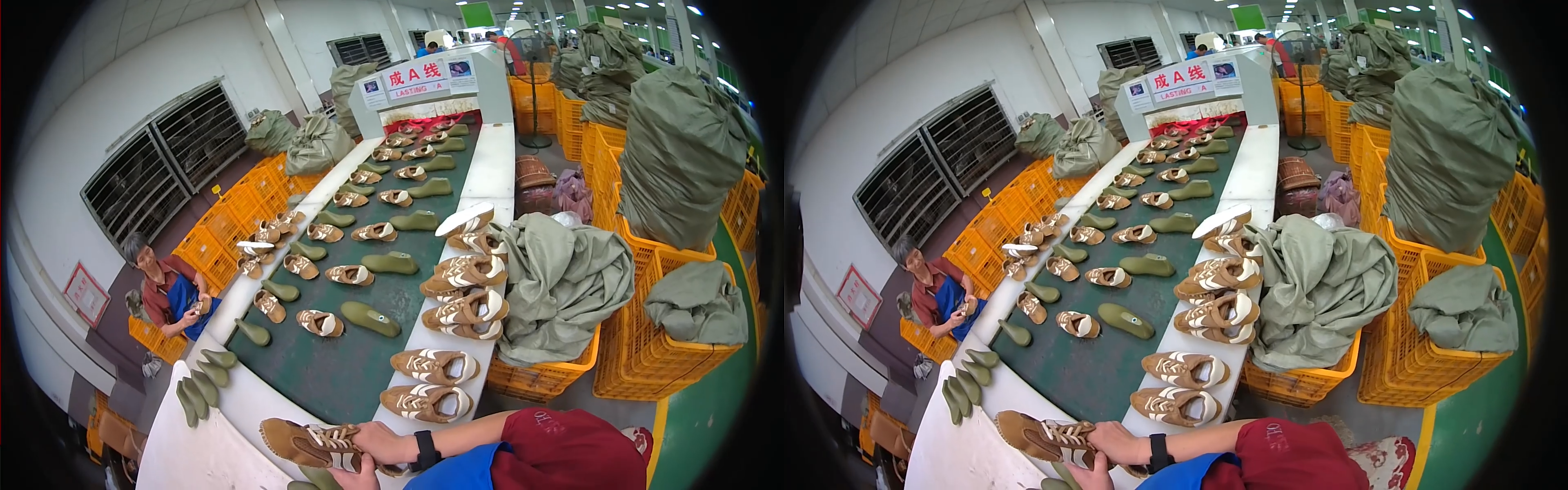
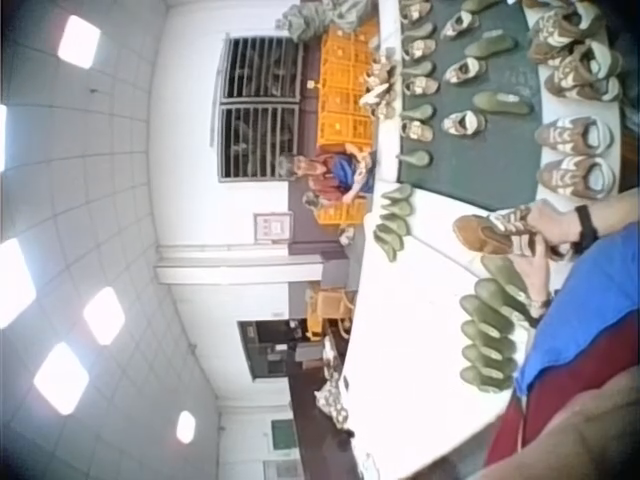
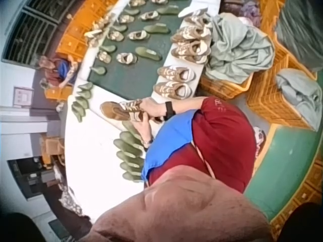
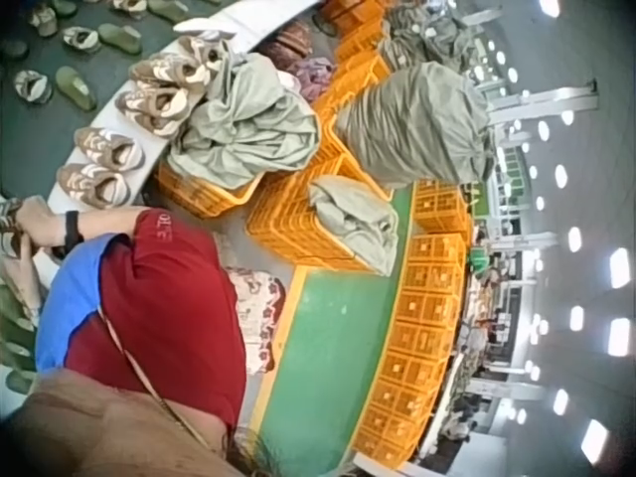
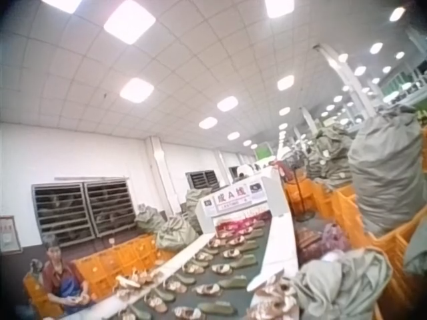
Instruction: Insert shoe lasts into partially assembled footwear and organize them on a conveyor line.
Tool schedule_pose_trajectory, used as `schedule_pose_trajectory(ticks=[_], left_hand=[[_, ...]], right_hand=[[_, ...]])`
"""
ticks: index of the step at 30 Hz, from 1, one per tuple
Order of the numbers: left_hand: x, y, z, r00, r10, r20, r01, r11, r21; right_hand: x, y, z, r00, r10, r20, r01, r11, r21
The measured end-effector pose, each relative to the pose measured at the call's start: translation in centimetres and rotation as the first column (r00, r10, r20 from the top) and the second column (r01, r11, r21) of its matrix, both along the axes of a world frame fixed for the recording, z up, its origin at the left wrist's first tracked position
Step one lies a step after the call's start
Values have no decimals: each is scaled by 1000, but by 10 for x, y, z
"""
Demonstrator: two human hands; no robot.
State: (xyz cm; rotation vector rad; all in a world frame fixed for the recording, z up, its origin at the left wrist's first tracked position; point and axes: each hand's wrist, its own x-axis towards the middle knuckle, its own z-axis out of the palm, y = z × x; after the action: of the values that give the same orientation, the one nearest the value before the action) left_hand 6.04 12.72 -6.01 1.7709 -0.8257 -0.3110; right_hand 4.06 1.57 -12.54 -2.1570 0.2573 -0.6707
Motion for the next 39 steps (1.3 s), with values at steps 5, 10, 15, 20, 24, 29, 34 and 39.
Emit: schedule_pose_trajectory(ticks=[5, 10, 15, 20, 24, 29, 34, 39], left_hand=[[-2, 1, -5, 998, 69, 12, -68, 995, -72], [-15, 5, 7, 972, 227, 59, -221, 971, -94], [44, 22, -41, 946, 185, -268, -286, 866, -411], [52, -3, -29, 907, 98, -410, -264, 891, -370], [50, 10, -32, 855, 92, -510, -312, 877, -364], [43, 18, -39, 846, -4, -532, -247, 883, -400], [42, 32, -41, 900, 53, -433, -211, 921, -327], [38, 29, -46, 947, 157, -281, -229, 943, -243]], right_hand=[[5, 6, 2, 987, -58, 150, 39, 991, 125], [6, 12, -17, 1000, 15, -14, -11, 975, 223], [-7, 7, 20, 925, 307, 224, -352, 914, 200], [-4, 2, 14, 917, 98, 388, -237, 914, 330], [-1, 7, 5, 950, 59, 308, -282, 590, 757], [-2, 5, 0, 957, -12, 290, -266, 365, 892], [-11, 4, 32, 969, 241, 55, -247, 924, 291], [-11, -10, 24, 941, 331, -65, -334, 941, -56]])
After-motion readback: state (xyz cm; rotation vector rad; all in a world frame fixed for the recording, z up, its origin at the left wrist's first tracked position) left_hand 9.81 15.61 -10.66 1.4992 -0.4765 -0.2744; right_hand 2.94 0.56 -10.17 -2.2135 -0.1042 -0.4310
